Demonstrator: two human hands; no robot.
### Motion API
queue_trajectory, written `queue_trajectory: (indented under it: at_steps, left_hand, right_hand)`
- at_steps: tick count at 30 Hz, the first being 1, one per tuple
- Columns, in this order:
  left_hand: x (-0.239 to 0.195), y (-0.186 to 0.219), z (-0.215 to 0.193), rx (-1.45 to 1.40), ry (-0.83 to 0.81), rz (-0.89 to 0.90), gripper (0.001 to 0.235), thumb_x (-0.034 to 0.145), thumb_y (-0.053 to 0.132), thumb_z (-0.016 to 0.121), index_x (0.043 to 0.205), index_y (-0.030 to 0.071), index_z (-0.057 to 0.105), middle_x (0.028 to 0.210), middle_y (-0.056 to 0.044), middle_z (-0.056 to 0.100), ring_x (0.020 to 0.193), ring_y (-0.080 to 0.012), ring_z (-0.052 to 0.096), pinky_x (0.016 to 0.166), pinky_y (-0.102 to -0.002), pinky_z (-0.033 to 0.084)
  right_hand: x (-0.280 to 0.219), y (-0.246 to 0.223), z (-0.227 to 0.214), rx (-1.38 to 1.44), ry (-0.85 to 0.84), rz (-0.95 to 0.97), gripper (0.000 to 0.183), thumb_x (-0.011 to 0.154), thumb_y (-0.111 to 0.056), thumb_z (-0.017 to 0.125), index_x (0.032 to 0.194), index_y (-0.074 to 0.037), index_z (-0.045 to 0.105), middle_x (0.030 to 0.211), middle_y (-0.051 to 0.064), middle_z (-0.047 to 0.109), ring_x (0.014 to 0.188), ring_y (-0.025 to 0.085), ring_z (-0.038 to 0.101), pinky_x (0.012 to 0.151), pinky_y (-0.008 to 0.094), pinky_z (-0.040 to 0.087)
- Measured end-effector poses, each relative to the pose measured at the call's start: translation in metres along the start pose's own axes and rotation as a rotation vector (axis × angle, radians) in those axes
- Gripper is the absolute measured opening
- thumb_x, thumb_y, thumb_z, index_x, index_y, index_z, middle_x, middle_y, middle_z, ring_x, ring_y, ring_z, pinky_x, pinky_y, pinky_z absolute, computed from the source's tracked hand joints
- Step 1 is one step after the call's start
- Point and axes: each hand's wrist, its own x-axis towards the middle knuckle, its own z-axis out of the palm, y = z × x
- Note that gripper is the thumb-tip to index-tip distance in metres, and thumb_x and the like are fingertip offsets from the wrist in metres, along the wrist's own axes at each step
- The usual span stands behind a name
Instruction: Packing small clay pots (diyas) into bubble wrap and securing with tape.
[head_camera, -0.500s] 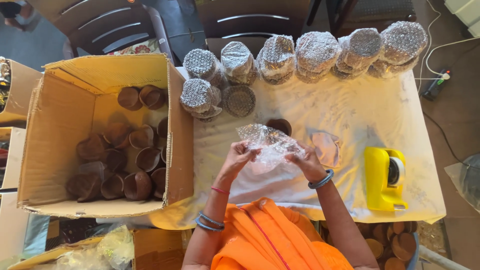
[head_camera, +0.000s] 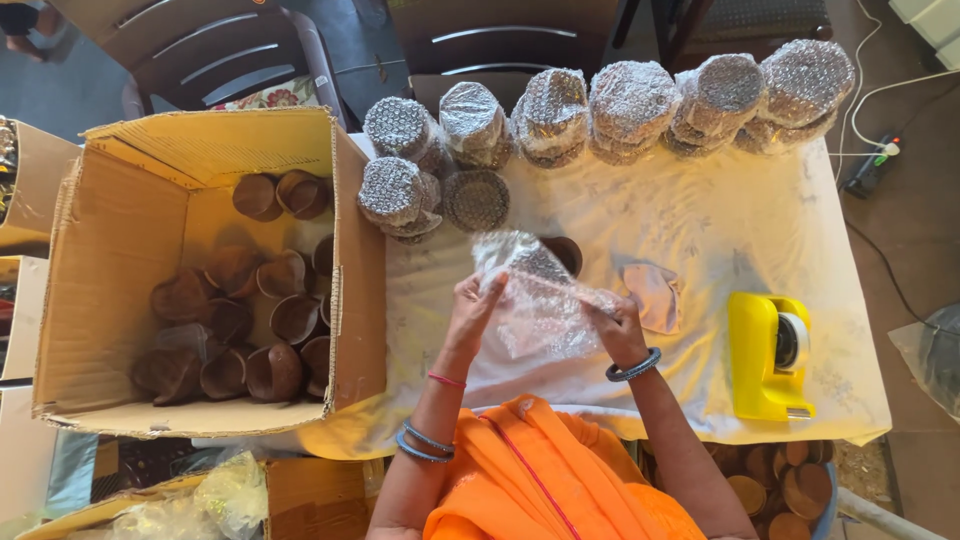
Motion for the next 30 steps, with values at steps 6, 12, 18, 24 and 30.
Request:
queue_trajectory:
  at_steps: [6,12,18,24,30]
  left_hand:
    - [-0.025,0.018,0.0,-0.165,-0.268,-0.15,0.056,0.071,0.037,0.088,0.12,0.019,0.068,0.114,0.01,0.074,0.108,-0.0002,0.067,0.096,-0.02,0.052]
    - [-0.014,-0.051,-0.009,-0.178,-0.209,-0.075,0.026,0.092,0.022,0.082,0.106,0.0,0.079,0.092,-0.002,0.077,0.085,-0.0086,0.068,0.08,-0.027,0.056]
    - [0.003,-0.102,-0.022,-0.048,-0.093,0.008,0.029,0.1,0.023,0.069,0.078,0.005,0.068,0.072,0.004,0.065,0.065,-0.0049,0.056,0.061,-0.024,0.047]
    - [-0.001,-0.068,-0.023,-0.066,0.064,-0.038,0.043,0.107,0.026,0.071,0.072,0.006,0.057,0.065,0.006,0.048,0.057,-0.0048,0.043,0.059,-0.033,0.062]
    - [-0.021,-0.025,-0.006,-0.294,-0.151,-0.175,0.029,0.086,0.013,0.074,0.115,0.009,0.069,0.096,0.003,0.076,0.084,-0.0062,0.071,0.078,-0.026,0.061]
  right_hand:
    - [0.017,0.041,-0.007,0.657,0.131,0.188,0.016,0.102,-0.013,0.068,0.092,-0.002,0.067,0.07,0.0,0.064,0.06,0.01,0.061,0.057,0.029,0.052]
    - [-0.001,-0.037,-0.006,0.67,0.126,0.329,0.021,0.088,-0.021,0.06,0.102,-0.01,0.072,0.077,-0.003,0.07,0.065,0.008,0.065,0.057,0.028,0.057]
    - [-0.009,0.015,-0.023,0.478,-0.309,0.197,0.03,0.084,-0.005,0.077,0.113,0.002,0.073,0.086,0.0,0.069,0.073,0.008,0.06,0.065,0.025,0.048]
    - [-0.001,0.027,-0.028,0.495,-0.165,0.144,0.011,0.093,-0.005,0.067,0.1,0.002,0.07,0.079,-0.002,0.064,0.069,0.005,0.055,0.062,0.022,0.044]
    - [0.012,0.065,-0.029,0.303,0.056,0.17,0.024,0.094,-0.001,0.057,0.111,0.006,0.072,0.077,0.002,0.062,0.064,0.006,0.051,0.055,0.021,0.038]
